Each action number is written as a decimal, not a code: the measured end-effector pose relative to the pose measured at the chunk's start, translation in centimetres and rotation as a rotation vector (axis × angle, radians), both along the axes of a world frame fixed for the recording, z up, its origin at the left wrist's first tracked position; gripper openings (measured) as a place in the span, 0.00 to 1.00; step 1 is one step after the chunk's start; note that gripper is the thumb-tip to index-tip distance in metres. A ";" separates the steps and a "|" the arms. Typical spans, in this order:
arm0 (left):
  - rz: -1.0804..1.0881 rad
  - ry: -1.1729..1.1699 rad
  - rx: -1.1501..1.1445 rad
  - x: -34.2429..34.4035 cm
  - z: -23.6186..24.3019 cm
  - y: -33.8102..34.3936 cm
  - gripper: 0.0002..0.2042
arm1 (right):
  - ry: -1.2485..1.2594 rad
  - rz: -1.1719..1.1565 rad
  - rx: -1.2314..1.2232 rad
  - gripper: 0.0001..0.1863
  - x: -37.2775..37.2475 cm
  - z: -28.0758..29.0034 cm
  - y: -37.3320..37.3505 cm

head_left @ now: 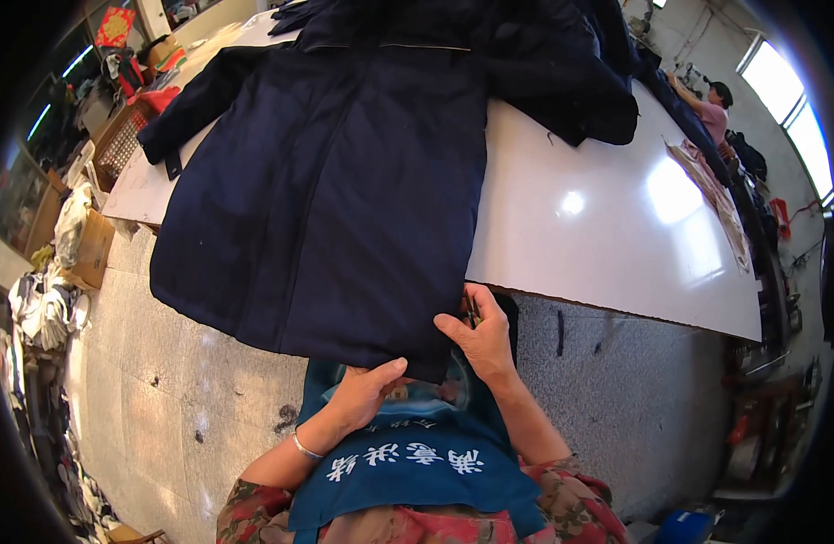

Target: The recorder is using thread nippers to trim loose threads from navy blue quilted jackets on a work table.

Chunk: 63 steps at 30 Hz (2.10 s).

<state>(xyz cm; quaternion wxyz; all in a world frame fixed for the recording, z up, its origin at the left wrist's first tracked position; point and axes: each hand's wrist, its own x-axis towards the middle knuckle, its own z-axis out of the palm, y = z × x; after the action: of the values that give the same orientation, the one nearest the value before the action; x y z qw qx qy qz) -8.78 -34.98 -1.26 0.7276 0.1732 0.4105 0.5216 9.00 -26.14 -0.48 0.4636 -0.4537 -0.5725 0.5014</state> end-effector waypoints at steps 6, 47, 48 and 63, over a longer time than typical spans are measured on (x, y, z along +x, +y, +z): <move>-0.054 0.150 -0.099 -2.4 -1.7 -1.5 0.17 | -0.263 -0.150 0.161 0.16 1.7 3.4 7.1; 0.442 1.970 0.643 -14.4 1.3 13.5 0.19 | -1.035 0.071 0.754 0.11 -4.8 6.0 22.7; 0.436 1.954 0.649 -13.8 1.3 13.5 0.19 | -1.086 0.078 0.726 0.11 -4.5 5.7 22.8; 0.140 1.560 0.890 -1.7 1.8 11.1 0.23 | -1.476 0.094 0.556 0.11 4.9 8.2 21.7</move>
<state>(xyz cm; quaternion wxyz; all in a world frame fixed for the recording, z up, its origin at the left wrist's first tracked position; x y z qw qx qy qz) -10.46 -23.90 0.56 0.0746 0.7183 0.5574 0.4096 13.88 -4.49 7.70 0.0386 -0.5118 -0.8552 -0.0719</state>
